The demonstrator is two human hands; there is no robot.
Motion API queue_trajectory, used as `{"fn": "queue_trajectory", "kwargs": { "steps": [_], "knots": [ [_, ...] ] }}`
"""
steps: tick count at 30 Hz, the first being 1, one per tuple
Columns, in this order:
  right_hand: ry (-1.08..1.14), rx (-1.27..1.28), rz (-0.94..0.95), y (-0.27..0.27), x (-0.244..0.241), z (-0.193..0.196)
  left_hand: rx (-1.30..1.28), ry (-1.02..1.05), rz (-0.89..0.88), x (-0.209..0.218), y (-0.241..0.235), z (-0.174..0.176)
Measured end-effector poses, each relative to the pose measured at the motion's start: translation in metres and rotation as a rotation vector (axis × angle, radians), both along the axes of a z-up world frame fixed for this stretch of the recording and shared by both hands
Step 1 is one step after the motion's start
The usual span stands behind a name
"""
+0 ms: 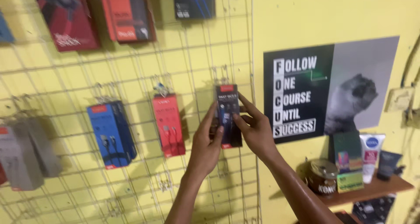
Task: The person repeatedly picks up small packaged electronics from a lower shelf and hangs them on a wall-mounted wire grid display. The person handles multiple red, blue, and black boxes, placing them one by one onto hooks on the grid.
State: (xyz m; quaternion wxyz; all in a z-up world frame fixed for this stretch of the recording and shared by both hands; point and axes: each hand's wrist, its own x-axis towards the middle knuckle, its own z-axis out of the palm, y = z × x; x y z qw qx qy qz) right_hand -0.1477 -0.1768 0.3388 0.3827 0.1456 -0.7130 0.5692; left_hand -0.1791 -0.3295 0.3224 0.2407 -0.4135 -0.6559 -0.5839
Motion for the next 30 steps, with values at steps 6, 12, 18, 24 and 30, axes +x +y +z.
{"fn": "queue_trajectory", "kwargs": {
  "steps": [6,12,18,24,30],
  "knots": [
    [-0.013,0.138,-0.077,0.016,0.039,-0.071,-0.035,-0.054,0.256,0.03,-0.002,-0.075],
    [-0.304,-0.024,-0.137,0.075,0.116,-0.217,-0.093,-0.197,0.165,0.087,0.032,-0.193],
    [-0.635,-0.187,-0.585,0.167,0.188,-0.375,-0.343,-0.565,-0.151,0.128,0.106,-0.294],
    [-0.564,-0.446,-0.865,0.262,0.218,-0.462,-0.437,-0.454,-0.33,0.154,0.188,-0.333],
    [-0.592,-0.861,-0.623,0.321,0.193,-0.487,-0.664,-0.24,-0.244,0.161,0.275,-0.369]
  ]
}}
